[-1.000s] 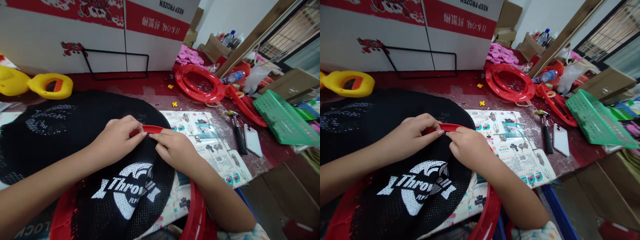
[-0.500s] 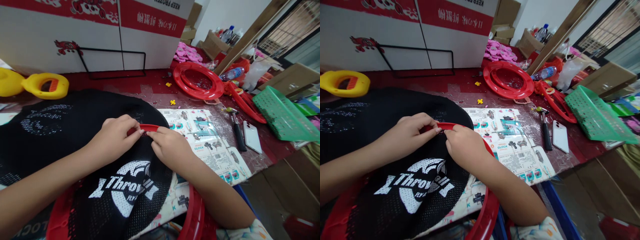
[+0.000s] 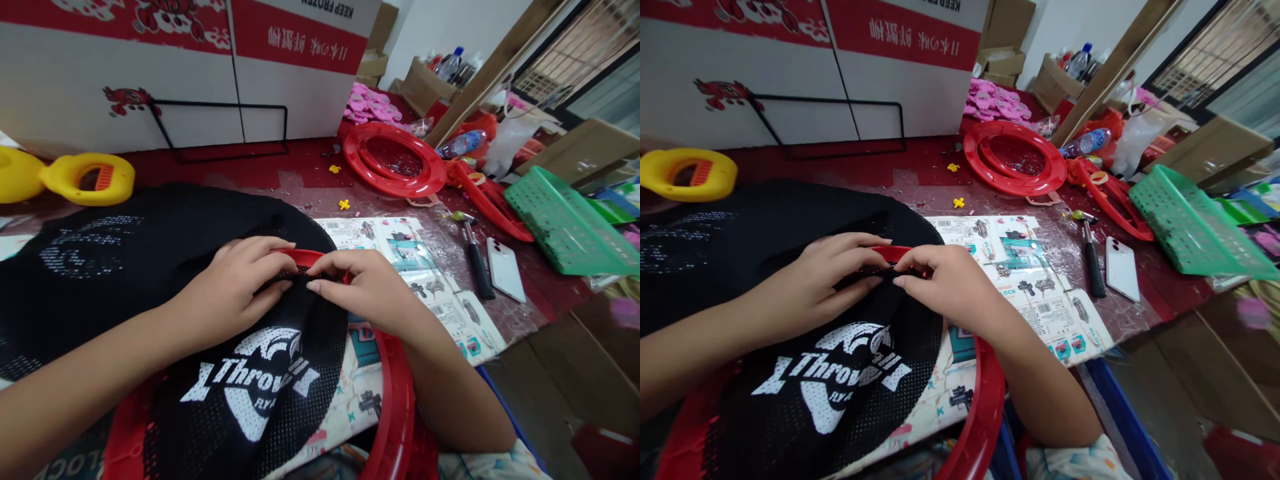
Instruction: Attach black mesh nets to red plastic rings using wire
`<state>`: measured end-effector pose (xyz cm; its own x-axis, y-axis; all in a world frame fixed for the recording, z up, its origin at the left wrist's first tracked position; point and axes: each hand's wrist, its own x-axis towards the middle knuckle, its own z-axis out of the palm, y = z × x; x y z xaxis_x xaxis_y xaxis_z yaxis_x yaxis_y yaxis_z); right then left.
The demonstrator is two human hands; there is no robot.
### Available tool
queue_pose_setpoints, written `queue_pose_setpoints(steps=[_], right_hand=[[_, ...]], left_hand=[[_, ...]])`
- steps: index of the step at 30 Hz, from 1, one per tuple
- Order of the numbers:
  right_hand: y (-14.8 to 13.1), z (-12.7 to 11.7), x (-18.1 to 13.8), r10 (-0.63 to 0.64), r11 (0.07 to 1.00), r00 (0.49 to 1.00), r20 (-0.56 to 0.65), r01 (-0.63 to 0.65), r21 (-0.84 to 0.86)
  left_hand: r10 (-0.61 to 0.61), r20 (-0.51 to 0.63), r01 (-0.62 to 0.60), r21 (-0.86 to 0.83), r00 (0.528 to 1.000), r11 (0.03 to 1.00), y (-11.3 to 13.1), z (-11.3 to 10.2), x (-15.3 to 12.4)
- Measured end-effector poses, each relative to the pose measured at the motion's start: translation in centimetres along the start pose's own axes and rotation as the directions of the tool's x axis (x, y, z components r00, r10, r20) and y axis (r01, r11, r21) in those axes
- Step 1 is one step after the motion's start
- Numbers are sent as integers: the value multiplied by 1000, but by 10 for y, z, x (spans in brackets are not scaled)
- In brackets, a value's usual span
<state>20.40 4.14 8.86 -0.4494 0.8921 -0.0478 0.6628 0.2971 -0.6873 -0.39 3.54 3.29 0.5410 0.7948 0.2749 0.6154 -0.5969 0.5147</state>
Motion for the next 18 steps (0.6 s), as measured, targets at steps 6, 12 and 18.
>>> queue_pose_setpoints(steps=[6, 12, 18], right_hand=[[1, -7, 1, 48, 995, 998, 34, -45, -84], [3, -9, 1, -11, 985, 999, 51, 20, -171], [3, -9, 1, -70, 967, 996, 62, 83, -239]], left_hand=[[106, -2, -106, 66, 994, 992, -2, 3, -3], [140, 1, -140, 22, 990, 990, -4, 6, -3], [135, 13, -135, 89, 991, 987, -4, 6, -3]])
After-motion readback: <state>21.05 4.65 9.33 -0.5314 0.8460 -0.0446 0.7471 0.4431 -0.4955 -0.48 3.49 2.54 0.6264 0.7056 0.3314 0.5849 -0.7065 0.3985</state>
